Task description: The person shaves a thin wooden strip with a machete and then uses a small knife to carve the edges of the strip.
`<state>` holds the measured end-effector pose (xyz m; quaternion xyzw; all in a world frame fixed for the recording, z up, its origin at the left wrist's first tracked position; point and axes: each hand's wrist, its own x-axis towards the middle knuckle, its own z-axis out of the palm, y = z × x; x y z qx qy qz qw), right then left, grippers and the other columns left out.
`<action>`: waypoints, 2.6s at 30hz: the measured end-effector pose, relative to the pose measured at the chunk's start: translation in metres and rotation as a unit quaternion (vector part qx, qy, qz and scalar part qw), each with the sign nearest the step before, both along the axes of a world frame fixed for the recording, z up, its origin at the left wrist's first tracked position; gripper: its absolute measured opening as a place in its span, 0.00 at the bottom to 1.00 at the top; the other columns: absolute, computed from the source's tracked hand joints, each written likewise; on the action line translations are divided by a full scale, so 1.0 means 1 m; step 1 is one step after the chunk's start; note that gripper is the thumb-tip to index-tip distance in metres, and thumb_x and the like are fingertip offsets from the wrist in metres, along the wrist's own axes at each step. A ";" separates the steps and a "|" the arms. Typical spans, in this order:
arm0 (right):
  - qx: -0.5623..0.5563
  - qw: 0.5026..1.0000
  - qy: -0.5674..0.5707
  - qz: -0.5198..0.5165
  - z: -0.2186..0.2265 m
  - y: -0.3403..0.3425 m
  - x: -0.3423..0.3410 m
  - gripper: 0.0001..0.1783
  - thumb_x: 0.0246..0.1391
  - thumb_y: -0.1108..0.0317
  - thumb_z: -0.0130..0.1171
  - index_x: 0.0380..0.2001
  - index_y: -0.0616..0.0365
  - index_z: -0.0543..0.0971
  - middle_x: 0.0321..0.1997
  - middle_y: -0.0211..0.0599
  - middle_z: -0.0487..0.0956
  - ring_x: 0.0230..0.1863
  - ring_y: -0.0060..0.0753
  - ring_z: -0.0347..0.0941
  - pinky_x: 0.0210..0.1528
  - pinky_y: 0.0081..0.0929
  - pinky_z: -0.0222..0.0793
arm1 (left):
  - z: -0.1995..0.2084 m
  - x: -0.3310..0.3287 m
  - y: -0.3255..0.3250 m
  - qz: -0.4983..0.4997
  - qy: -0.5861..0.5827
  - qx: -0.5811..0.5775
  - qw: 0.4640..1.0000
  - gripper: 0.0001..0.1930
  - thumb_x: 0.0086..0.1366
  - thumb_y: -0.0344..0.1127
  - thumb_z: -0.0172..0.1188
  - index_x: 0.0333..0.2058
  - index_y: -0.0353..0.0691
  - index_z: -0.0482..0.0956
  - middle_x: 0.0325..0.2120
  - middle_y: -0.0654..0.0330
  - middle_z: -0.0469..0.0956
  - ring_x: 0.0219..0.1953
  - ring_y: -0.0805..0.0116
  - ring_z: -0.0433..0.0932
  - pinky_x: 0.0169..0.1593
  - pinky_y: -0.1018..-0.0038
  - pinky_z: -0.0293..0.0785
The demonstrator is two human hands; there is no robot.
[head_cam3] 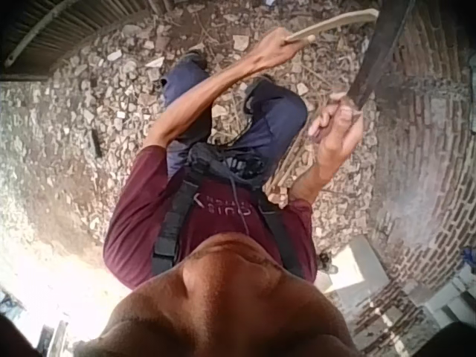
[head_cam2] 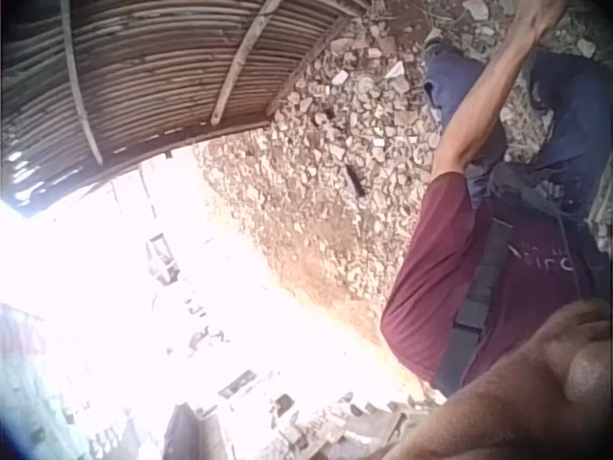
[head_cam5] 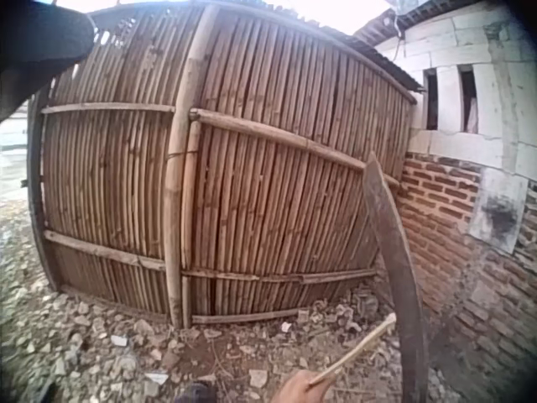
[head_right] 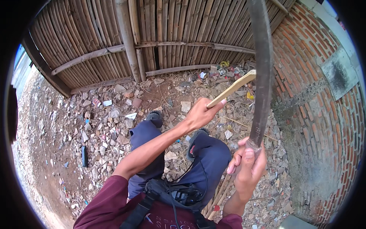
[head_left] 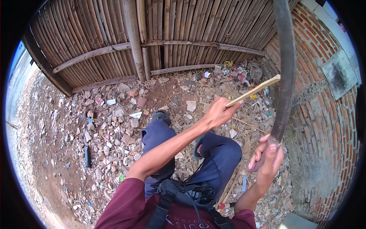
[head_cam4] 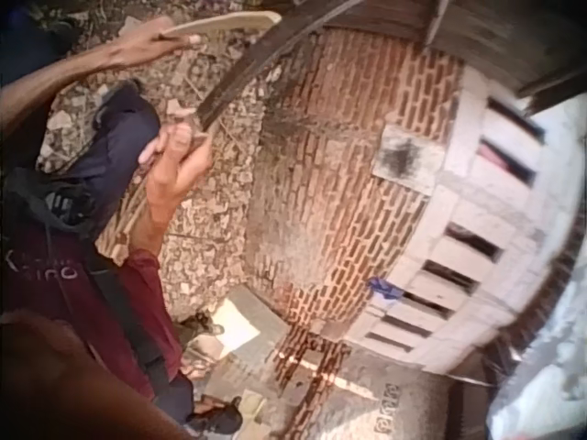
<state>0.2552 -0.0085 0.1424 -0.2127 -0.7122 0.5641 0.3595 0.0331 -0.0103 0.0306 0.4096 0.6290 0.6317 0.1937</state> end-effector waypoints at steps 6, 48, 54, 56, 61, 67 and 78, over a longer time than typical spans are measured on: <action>0.013 0.998 0.068 -0.003 0.027 -0.001 0.003 0.28 0.76 0.44 0.52 0.48 0.66 0.71 0.20 0.29 0.66 0.13 0.20 0.63 0.16 0.19 0.61 | 0.045 -0.015 0.013 0.010 0.084 0.072 0.994 0.28 0.76 0.47 0.61 0.20 0.30 0.78 0.10 0.54 0.60 0.15 0.69 0.58 0.22 0.60 0.59; 0.104 0.983 -0.143 -0.038 -0.042 0.036 -0.057 0.21 0.72 0.56 0.61 0.46 0.68 0.75 0.20 0.46 0.78 0.21 0.50 0.80 0.25 0.43 0.70 | -0.103 -0.102 0.106 0.022 0.122 0.036 0.992 0.22 0.57 0.27 0.63 0.19 0.39 0.53 0.15 0.61 0.53 0.22 0.73 0.52 0.26 0.65 0.57; 0.218 0.966 -0.121 -0.063 -0.040 0.023 -0.059 0.18 0.69 0.59 0.64 0.46 0.64 0.73 0.23 0.54 0.81 0.27 0.64 0.82 0.28 0.52 0.73 | -0.099 -0.104 0.092 0.004 0.079 0.037 0.996 0.22 0.56 0.25 0.61 0.18 0.40 0.52 0.14 0.64 0.52 0.21 0.74 0.52 0.25 0.66 0.55; 0.211 0.970 -0.114 -0.046 -0.042 0.018 -0.059 0.19 0.69 0.59 0.64 0.46 0.65 0.73 0.23 0.54 0.81 0.27 0.64 0.82 0.27 0.51 0.73 | -0.107 -0.113 0.085 0.017 0.109 0.021 0.994 0.24 0.58 0.27 0.64 0.18 0.41 0.53 0.14 0.69 0.52 0.21 0.77 0.54 0.25 0.69 0.55; 0.201 0.974 -0.095 -0.032 -0.050 0.016 -0.059 0.19 0.69 0.58 0.64 0.45 0.66 0.73 0.23 0.54 0.81 0.27 0.64 0.82 0.27 0.51 0.73 | -0.117 -0.119 0.081 0.024 0.130 0.026 0.991 0.26 0.59 0.29 0.66 0.18 0.41 0.53 0.15 0.71 0.50 0.22 0.79 0.53 0.25 0.70 0.54; 0.147 0.986 -0.074 -0.006 -0.055 0.018 -0.060 0.19 0.71 0.56 0.63 0.43 0.65 0.74 0.20 0.44 0.78 0.18 0.44 0.78 0.23 0.42 0.70 | -0.117 -0.117 0.082 0.022 0.124 0.020 0.992 0.26 0.60 0.30 0.66 0.18 0.42 0.53 0.15 0.72 0.51 0.21 0.80 0.54 0.25 0.71 0.56; 0.059 0.998 -0.033 0.007 -0.069 0.013 -0.057 0.18 0.71 0.58 0.63 0.44 0.66 0.77 0.16 0.32 0.73 0.16 0.19 0.69 0.21 0.29 0.61 | -0.109 -0.112 0.083 0.011 0.117 -0.020 0.993 0.28 0.62 0.29 0.68 0.17 0.43 0.53 0.15 0.72 0.51 0.21 0.80 0.54 0.26 0.72 0.56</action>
